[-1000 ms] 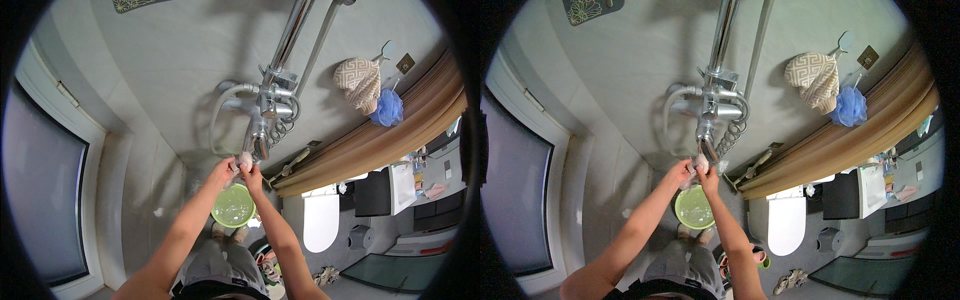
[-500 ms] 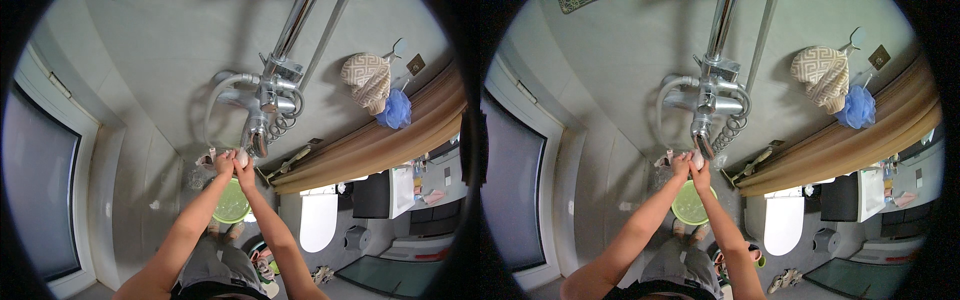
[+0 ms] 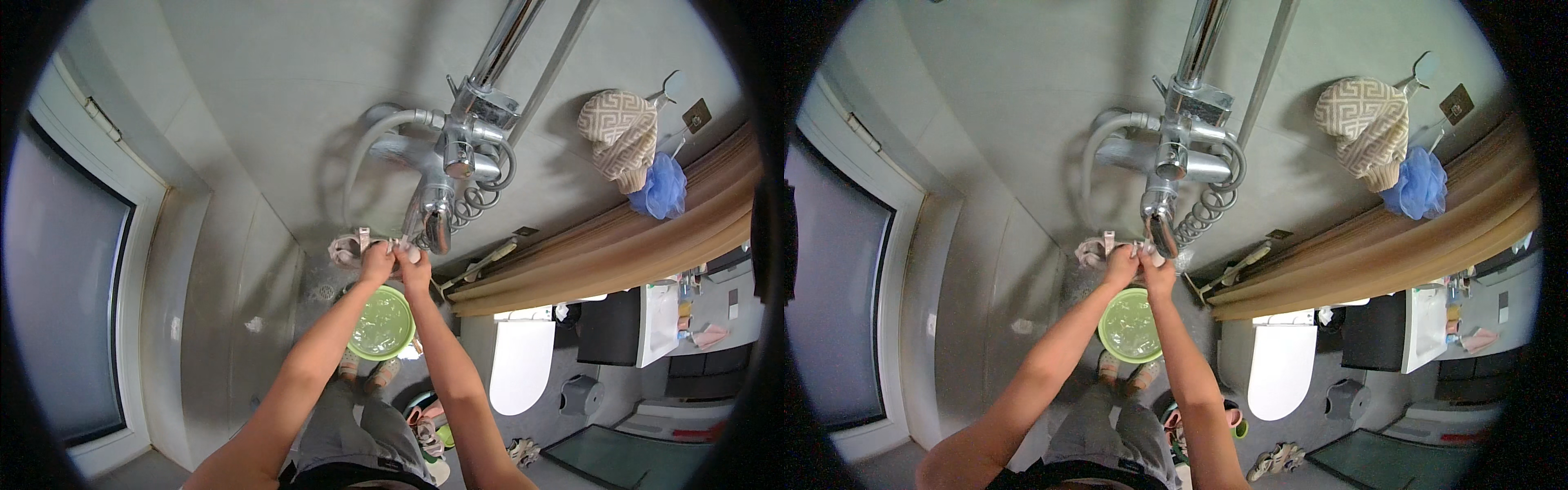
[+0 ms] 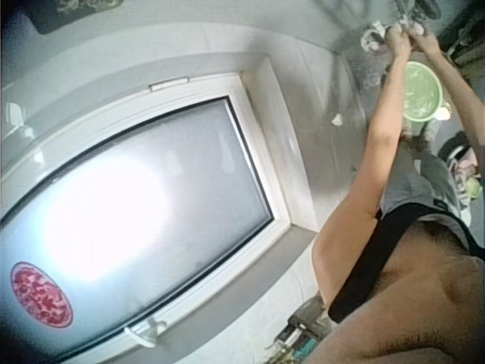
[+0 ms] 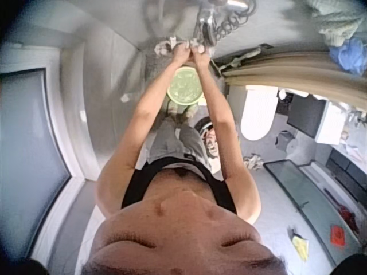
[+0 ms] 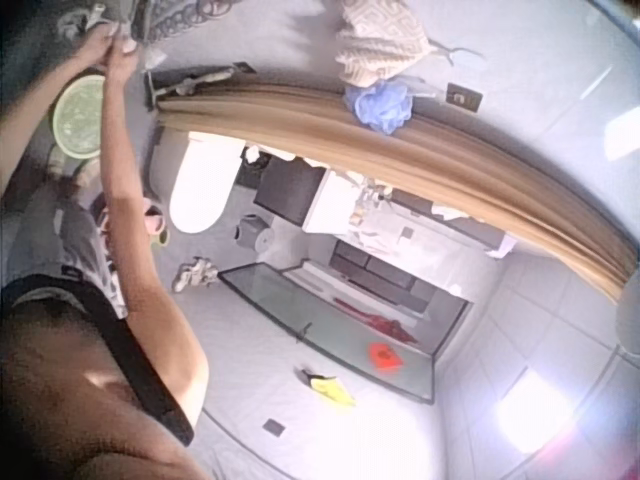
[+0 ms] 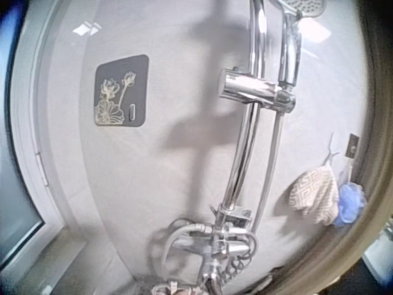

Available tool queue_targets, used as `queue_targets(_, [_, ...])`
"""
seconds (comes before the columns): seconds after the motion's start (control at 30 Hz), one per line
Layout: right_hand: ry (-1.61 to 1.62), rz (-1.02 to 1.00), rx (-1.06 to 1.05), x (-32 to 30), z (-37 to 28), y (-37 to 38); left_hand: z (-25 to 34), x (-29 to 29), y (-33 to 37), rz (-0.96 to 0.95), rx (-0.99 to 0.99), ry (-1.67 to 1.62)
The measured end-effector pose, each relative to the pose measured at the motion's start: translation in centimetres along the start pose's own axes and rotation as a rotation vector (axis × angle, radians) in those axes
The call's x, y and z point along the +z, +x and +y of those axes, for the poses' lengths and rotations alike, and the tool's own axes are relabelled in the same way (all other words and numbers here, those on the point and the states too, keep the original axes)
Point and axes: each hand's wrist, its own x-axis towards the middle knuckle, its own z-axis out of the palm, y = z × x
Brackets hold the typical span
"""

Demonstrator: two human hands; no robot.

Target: The person washes sandals and insoles in a basin under the faucet, empties the water into the toilet, squeegees the bathroom floor, and organizes the washed sandals and slippers in a row against the wall.

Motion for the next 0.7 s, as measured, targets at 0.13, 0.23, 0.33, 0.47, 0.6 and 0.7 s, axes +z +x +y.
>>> queue_targets(0.13, [0.027,-0.128,0.047,-0.7,0.5,-0.1,1.4,0.0,-0.6,0.015,-0.094,-0.061])
queue_targets(0.23, [-0.078,-0.076,-0.036,-1.4,2.0,-0.1,2.6,-0.1,-0.5,-0.002,-0.227,-0.109])
queue_targets(0.33, [-0.148,-0.088,-0.181,-1.7,2.1,-1.0,2.8,0.1,0.1,0.058,-0.554,-0.463])
queue_targets(0.47, [-0.023,-0.326,-0.316,-3.3,-0.4,-1.8,2.0,-0.2,0.4,-0.253,-0.844,-1.588])
queue_targets(0.6, [-0.119,-0.403,0.056,-1.6,-2.3,-2.7,0.7,0.9,-0.4,0.21,-0.795,-1.443])
queue_targets(0.7, [0.019,-0.431,0.271,-2.8,-0.9,-0.8,3.7,1.3,-1.0,0.201,-0.847,-1.315])
